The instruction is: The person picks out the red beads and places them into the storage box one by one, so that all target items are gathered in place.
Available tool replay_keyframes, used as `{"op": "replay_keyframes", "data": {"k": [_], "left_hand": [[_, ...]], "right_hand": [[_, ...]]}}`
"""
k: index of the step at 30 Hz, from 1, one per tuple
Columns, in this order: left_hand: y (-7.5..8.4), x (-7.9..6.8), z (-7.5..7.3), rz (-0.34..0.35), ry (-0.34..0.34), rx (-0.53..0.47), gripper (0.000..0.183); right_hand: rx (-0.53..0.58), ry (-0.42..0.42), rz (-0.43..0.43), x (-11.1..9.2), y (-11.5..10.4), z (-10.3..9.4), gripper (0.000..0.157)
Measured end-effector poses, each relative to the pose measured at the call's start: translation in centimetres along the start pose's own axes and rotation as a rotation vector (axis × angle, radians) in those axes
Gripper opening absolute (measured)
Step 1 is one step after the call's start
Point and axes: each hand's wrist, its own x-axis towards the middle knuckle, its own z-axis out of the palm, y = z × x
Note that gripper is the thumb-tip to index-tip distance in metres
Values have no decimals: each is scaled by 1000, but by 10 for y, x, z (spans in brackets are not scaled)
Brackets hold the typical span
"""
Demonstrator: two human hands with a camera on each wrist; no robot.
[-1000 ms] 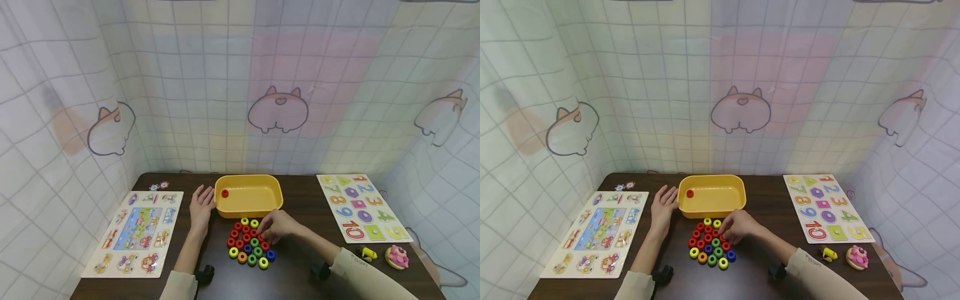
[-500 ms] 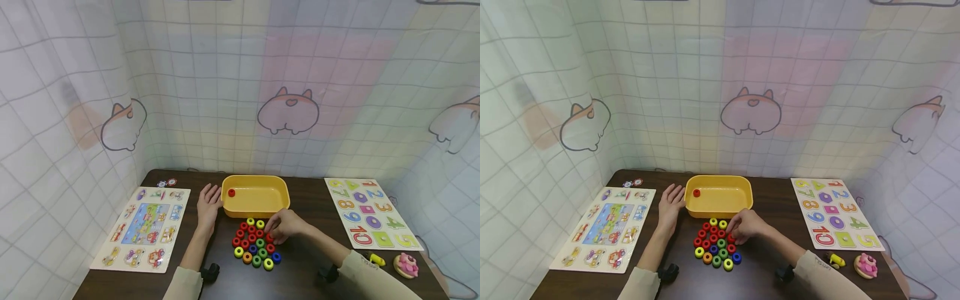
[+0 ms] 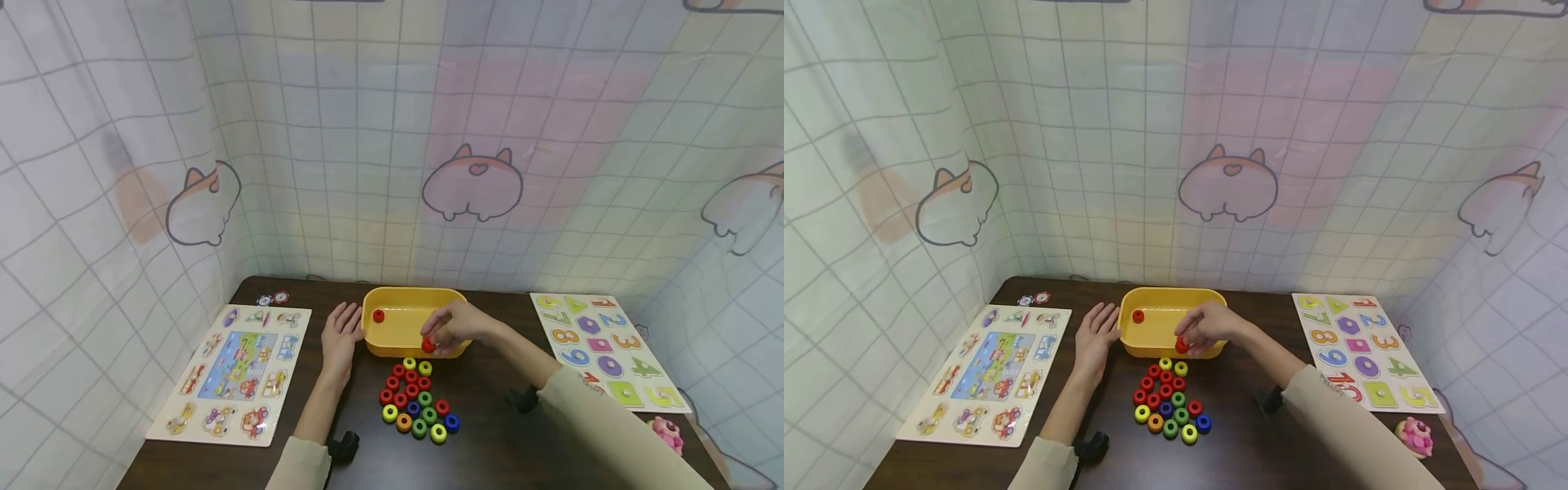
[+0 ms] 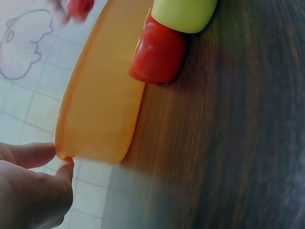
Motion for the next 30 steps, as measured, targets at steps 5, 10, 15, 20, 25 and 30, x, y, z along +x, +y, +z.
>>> {"op": "replay_keyframes", "data": {"k": [5,10,15,20,25,30], "left_hand": [[0,3,-1,7,17,-6,73],[-1,4,-1,-7,34,0,71],[-1,4,0,-19,16,-15,70],[-1,3,-1,-22,7,-20,71],[-2,2,-2,-33,8,-36,71],[-3,3,2,-37,16,-44,71]], "right_hand": [[31,38,20,36,-14,-9,25],[17,83,70,68,-16,-10,29],[-14,110,90,92,-15,-8,27],[-15,160,102,111,-13,-2,25],[-41,217,112,125,-8,10,24],[-67,273,118,134,-2,17,21]]}}
